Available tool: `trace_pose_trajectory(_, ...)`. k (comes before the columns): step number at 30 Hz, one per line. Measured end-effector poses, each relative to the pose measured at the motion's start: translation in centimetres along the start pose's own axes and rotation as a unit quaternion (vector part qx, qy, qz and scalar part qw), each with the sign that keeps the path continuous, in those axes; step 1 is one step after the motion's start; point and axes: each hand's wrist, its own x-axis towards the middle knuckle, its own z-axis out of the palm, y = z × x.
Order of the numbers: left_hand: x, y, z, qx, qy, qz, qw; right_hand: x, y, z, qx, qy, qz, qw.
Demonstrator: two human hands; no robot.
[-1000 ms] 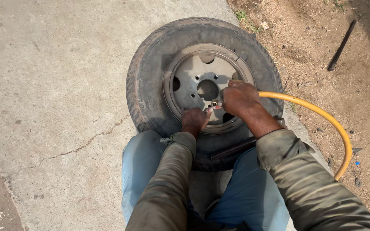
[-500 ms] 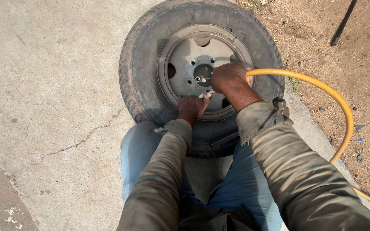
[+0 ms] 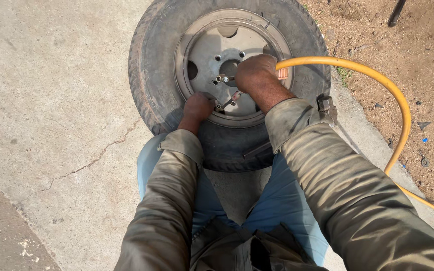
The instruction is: The person retrieves a hammer and an air hose, then walks to a tire lying on the ground. They connect the air hose to the tire valve and inflate the tire while monitoring the pressure gauge.
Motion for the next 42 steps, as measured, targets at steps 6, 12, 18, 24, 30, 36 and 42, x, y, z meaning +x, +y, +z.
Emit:
trace_pose_trajectory(6,1.5,0.4,0.9,0.15,-0.142,0.052,0.977,-1.2,-1.1,0.4,0.003,-0.007,0.002,1.0)
trace_pose_trajectory(12,-0.5,5.0,-3.3,0.033,-0.144,-0.119,0.982,-2.0,-2.6,0.4,-0.03,-0.001,-0.02,0.999)
trace_pose_trajectory(18,-1.7,6.1,-4.5,-0.008,-0.167,-0.178,0.97,-2.1,-2.8,1.4,-0.033,0.035,-0.022,0.999)
trace_pose_trajectory(24,-0.3,4.5,-2.5,-0.003,-0.131,-0.15,0.98,-3.0,-2.4,1.6,-0.011,0.06,-0.03,0.998)
trace_pose_trajectory(30,0.2,4.4,-2.0,0.011,-0.135,-0.171,0.976,-3.5,-2.3,1.1,-0.029,0.037,-0.026,0.999)
trace_pose_trajectory(36,-0.3,4.5,-2.2,0.02,-0.163,-0.141,0.976,-4.0,-2.1,0.3,-0.016,0.027,-0.019,0.999)
trace_pose_trajectory(42,1.7,3.4,-0.6,0.012,-0.181,-0.154,0.971,-4.5,-2.2,-0.3,-0.048,-0.008,-0.011,0.999)
